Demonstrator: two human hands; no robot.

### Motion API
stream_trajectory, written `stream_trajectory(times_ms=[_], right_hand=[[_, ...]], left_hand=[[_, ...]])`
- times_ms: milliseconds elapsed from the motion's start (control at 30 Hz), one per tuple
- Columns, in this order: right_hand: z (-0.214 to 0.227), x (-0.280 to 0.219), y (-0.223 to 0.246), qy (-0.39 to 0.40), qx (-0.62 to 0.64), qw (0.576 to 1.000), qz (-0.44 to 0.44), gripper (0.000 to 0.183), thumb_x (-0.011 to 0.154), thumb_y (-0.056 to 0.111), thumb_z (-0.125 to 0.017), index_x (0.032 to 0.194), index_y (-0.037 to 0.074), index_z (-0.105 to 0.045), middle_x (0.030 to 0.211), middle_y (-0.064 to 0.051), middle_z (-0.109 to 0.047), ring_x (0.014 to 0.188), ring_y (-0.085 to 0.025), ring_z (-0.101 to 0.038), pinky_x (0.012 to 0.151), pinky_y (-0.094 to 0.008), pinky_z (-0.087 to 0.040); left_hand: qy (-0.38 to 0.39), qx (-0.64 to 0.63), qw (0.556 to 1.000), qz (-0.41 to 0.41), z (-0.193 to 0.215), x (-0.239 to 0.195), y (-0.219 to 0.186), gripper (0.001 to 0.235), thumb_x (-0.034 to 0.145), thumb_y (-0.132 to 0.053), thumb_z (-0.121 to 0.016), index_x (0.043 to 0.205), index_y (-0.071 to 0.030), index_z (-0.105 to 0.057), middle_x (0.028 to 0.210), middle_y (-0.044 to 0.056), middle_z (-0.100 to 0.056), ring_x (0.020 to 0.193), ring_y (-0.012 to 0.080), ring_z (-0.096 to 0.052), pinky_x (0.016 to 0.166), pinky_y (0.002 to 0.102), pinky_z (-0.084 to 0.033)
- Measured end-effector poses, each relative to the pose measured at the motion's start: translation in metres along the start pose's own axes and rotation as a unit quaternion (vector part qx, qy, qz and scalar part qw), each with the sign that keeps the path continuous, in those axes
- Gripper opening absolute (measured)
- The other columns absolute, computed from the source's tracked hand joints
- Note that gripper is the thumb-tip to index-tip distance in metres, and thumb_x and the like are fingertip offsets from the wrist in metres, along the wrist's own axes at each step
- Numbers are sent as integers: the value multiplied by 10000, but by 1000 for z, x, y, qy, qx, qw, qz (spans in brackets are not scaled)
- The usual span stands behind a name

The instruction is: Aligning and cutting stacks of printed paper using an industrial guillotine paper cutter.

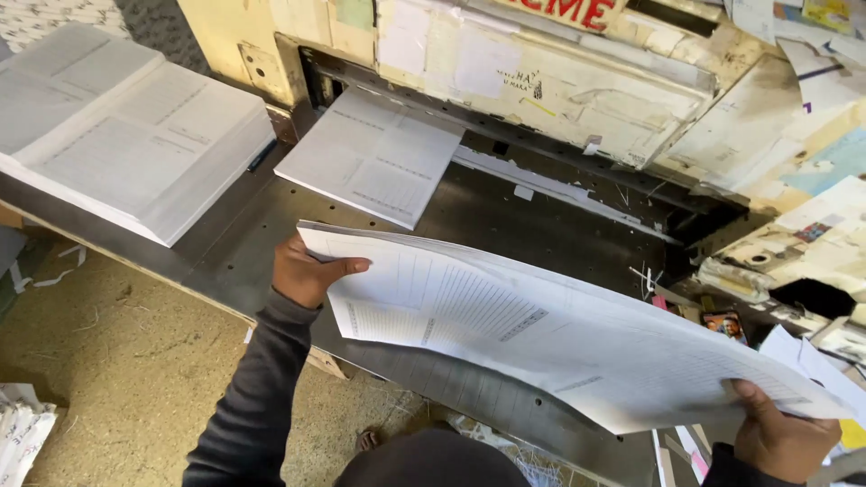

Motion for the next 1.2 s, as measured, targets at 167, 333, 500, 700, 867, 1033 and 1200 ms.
stream_trajectory(times_ms=[167,333,500,700,867,1033,1200], right_hand=[[-29,-31,24,93,56,989,-103,459,816,172,-865,1181,-27,-673,1157,-184,-701,1033,-324,-659,949,-425,-550],[-32,-31,81,45,84,991,-91,397,778,124,-861,1121,9,-698,1186,-155,-714,1117,-355,-704,1028,-455,-605],[-21,-34,54,102,-5,994,-50,360,855,137,-866,1086,-91,-709,1154,-211,-718,1107,-346,-685,1011,-450,-552],[-34,-78,-5,231,24,929,-287,554,767,133,-829,1300,33,-711,1282,-155,-740,1202,-339,-656,1065,-470,-516],[-22,-106,31,143,13,969,-200,688,745,111,-821,1386,23,-587,1426,-155,-618,1352,-339,-536,1211,-445,-387],[-56,-237,-61,207,-330,920,51,286,966,133,-684,1218,216,-789,1300,-189,-737,1087,-438,-698,786,-452,-601],[-115,-342,-21,-58,159,778,-604,355,954,149,-733,1131,-158,-708,1189,-190,-729,1022,-321,-658,888,-374,-523]], left_hand=[[49,44,997,40,-8,-6,73,334,596,-130,-1002,807,-93,-746,868,54,-778,808,200,-741,694,346,-648],[13,-18,999,49,-15,-4,72,438,574,-100,-986,949,-55,-764,1054,96,-785,996,246,-747,803,380,-660],[28,45,998,27,-11,-2,66,393,627,-75,-961,953,-19,-749,1011,115,-779,924,278,-753,777,391,-666],[36,-8,994,106,-26,-16,171,418,593,-64,-963,955,-54,-755,1050,100,-776,1017,283,-723,864,428,-655],[96,146,975,134,-106,72,50,478,618,-243,-956,1042,-85,-801,1078,96,-796,977,225,-753,827,341,-639],[209,290,883,-304,-257,128,-99,383,790,-464,-817,1063,-196,-817,983,45,-806,906,324,-730,778,444,-520],[119,227,798,-545,-334,104,-151,506,799,-23,-771,1260,-223,-713,1007,-37,-748,933,279,-633,771,459,-537]])
Point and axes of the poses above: each hand's wrist, its own x-axis towards the middle knuckle, its own z-axis out of the back of the hand, y = z × x, the point moved 8 cm from there along x, towards the middle knuckle
